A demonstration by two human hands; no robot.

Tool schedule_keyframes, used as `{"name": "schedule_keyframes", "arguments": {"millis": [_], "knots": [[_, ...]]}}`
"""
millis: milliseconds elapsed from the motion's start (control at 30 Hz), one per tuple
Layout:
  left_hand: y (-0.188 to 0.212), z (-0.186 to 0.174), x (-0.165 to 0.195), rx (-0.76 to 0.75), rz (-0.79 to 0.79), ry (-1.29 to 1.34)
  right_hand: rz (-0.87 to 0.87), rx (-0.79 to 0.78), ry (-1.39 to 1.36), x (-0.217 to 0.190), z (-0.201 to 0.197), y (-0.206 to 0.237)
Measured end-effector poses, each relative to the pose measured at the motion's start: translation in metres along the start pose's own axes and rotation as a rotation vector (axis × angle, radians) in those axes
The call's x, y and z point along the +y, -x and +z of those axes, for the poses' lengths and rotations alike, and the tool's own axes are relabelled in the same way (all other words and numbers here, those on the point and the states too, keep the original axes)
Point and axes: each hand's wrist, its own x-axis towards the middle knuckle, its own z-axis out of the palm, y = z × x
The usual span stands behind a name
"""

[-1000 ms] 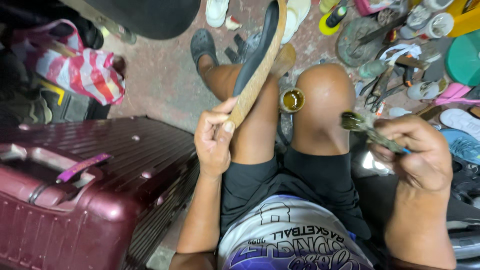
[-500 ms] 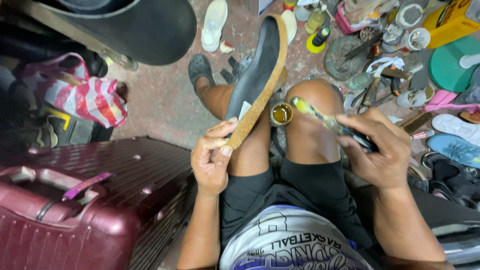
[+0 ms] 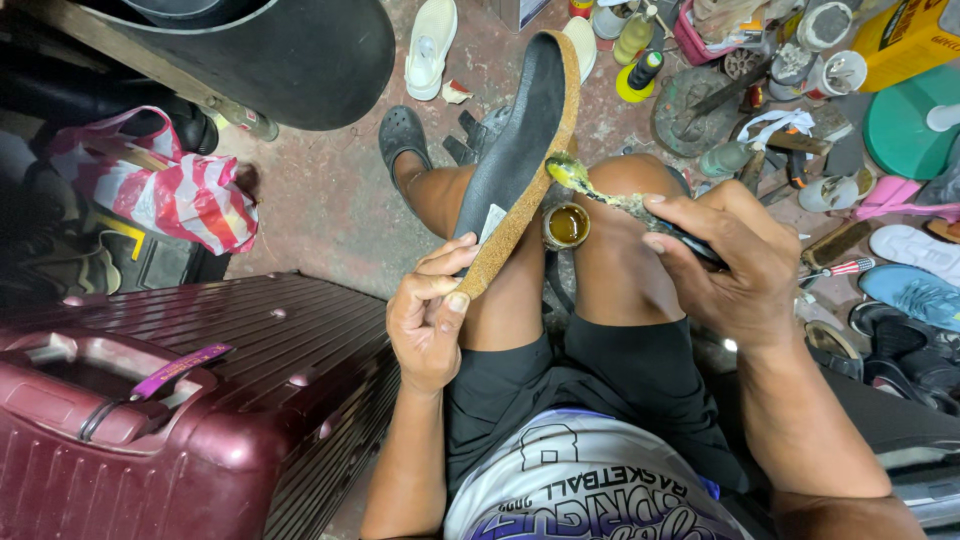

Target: The person sits on the floor, pours liquid glue from a metal can into a small jar, then uses a small brush to spread the glue over the rubber soles and insoles of sandals, working on one sole at a time and turning them to coat the surfaces.

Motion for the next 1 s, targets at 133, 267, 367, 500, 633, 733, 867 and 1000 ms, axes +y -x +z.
{"name": "schedule_keyframes", "arguments": {"millis": [133, 267, 367, 500, 633, 733, 867, 1000], "knots": [[0.0, -0.002, -0.002, 0.0, 0.01, -0.023, -0.021, -0.039, -0.011, -0.005, 0.004, -0.003], [0.004, -0.002, -0.005, 0.007, -0.02, 0.024, -0.082, -0.124, -0.062, -0.012, 0.009, -0.002], [0.006, -0.002, -0.011, 0.033, -0.036, 0.057, -0.091, -0.208, -0.116, -0.014, 0.014, 0.002], [0.008, -0.003, -0.018, 0.058, -0.074, 0.106, 0.02, -0.244, -0.244, -0.012, 0.01, 0.008], [0.01, -0.003, -0.021, 0.062, -0.062, 0.117, 0.012, -0.027, -0.168, -0.005, 0.004, 0.013], [0.01, -0.003, -0.02, 0.052, -0.04, 0.101, -0.031, 0.051, -0.034, 0.001, 0.001, 0.013], [0.011, -0.004, -0.018, 0.038, -0.026, 0.09, -0.079, 0.08, 0.018, 0.003, -0.002, 0.012], [0.012, -0.004, -0.016, 0.035, -0.02, 0.086, -0.075, 0.071, 0.059, 0.002, -0.002, 0.011]]}}
